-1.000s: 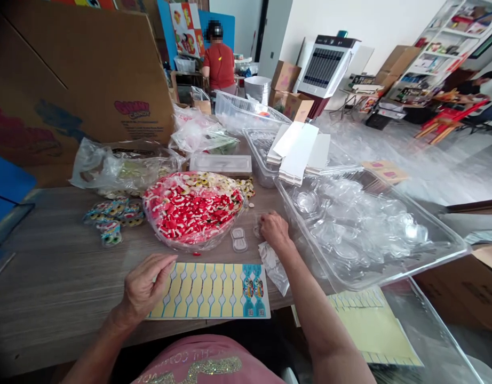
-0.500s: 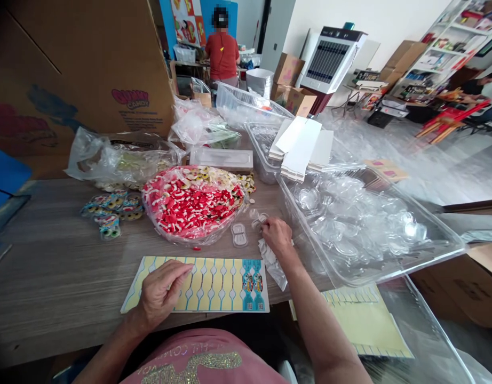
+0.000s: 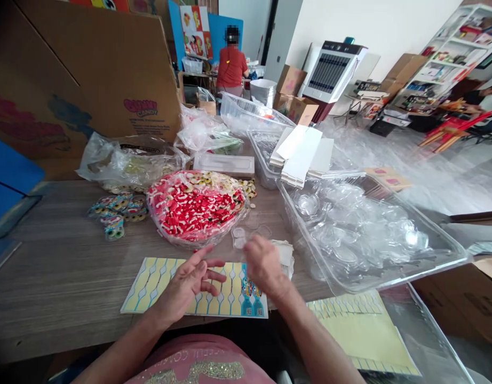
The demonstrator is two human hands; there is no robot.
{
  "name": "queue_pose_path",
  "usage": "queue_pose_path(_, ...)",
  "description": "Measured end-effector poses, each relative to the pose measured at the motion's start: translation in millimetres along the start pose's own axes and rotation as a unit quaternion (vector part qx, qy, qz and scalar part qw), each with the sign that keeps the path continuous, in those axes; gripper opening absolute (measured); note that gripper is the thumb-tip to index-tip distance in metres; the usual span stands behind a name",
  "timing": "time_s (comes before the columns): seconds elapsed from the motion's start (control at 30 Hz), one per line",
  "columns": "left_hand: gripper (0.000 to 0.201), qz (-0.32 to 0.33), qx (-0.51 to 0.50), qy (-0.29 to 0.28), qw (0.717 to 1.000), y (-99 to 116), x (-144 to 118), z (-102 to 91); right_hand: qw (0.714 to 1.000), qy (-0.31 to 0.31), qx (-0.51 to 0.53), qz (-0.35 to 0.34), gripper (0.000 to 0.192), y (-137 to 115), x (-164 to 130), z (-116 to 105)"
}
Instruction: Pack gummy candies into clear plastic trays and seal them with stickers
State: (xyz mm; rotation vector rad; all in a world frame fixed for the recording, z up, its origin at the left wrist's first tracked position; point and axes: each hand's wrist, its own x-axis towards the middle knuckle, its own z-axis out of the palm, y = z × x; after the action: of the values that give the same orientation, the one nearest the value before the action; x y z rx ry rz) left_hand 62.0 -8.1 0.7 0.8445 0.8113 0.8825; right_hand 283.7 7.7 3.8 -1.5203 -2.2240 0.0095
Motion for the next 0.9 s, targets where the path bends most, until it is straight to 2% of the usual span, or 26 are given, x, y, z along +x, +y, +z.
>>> queue_pose_path(0.07, 0.072, -0.039, -0.076, 0.004, 0.996, 0.7, 11.9, 9.1, 0.994, -0.019, 0.043, -0.102, 0.026, -24.6, 5.7, 9.4)
queue_pose_path(0.1, 0.073, -0.043, -0.089, 0.019, 0.995, 0.2, 17.1, 10.3, 0.991, -0.038, 0.061, -0.114, 0.024, -29.6, 12.0, 13.1)
queue_pose_path(0.13, 0.072, -0.045, -0.094, 0.039, 0.994, -0.7, 21.2, 8.8, 0.991, -0.062, 0.070, -0.091, 0.022, -28.1, 20.7, 15.3)
queue_pose_path(0.2, 0.068, -0.054, -0.099, 0.072, 0.991, -3.0, 25.8, 0.0, 0.994, -0.094, 0.056, 0.025, 0.021, -6.8, 44.2, 14.5)
queue_pose_path(0.27, 0.068, -0.067, -0.096, 0.083, 0.990, -4.5, 26.1, -11.4, 0.982, -0.096, 0.003, 0.163, 0.025, 30.0, 72.3, 10.2)
queue_pose_path(0.33, 0.069, -0.072, -0.086, 0.083, 0.990, -4.1, 25.0, -18.4, 0.970, -0.095, -0.032, 0.222, 0.027, 66.2, 99.5, 8.9)
queue_pose_path(0.43, 0.070, -0.081, -0.081, 0.073, 0.991, 0.5, 25.6, -16.5, 0.961, -0.132, -0.048, 0.237, 0.023, 96.5, 129.5, 19.0)
queue_pose_path(0.57, 0.075, -0.076, -0.089, 0.054, 0.992, 9.8, 30.6, -9.3, 0.952, -0.168, -0.057, 0.249, 0.025, 103.7, 144.9, 36.7)
queue_pose_path(0.73, 0.071, -0.081, -0.107, 0.035, 0.990, 18.9, 40.5, -16.8, 0.951, -0.130, -0.051, 0.275, 0.039, 111.8, 147.3, 38.9)
queue_pose_path(0.9, 0.063, -0.112, -0.114, 0.007, 0.987, 25.3, 52.5, -16.7, 0.959, -0.115, -0.005, 0.260, 0.035, 111.4, 156.1, 46.7)
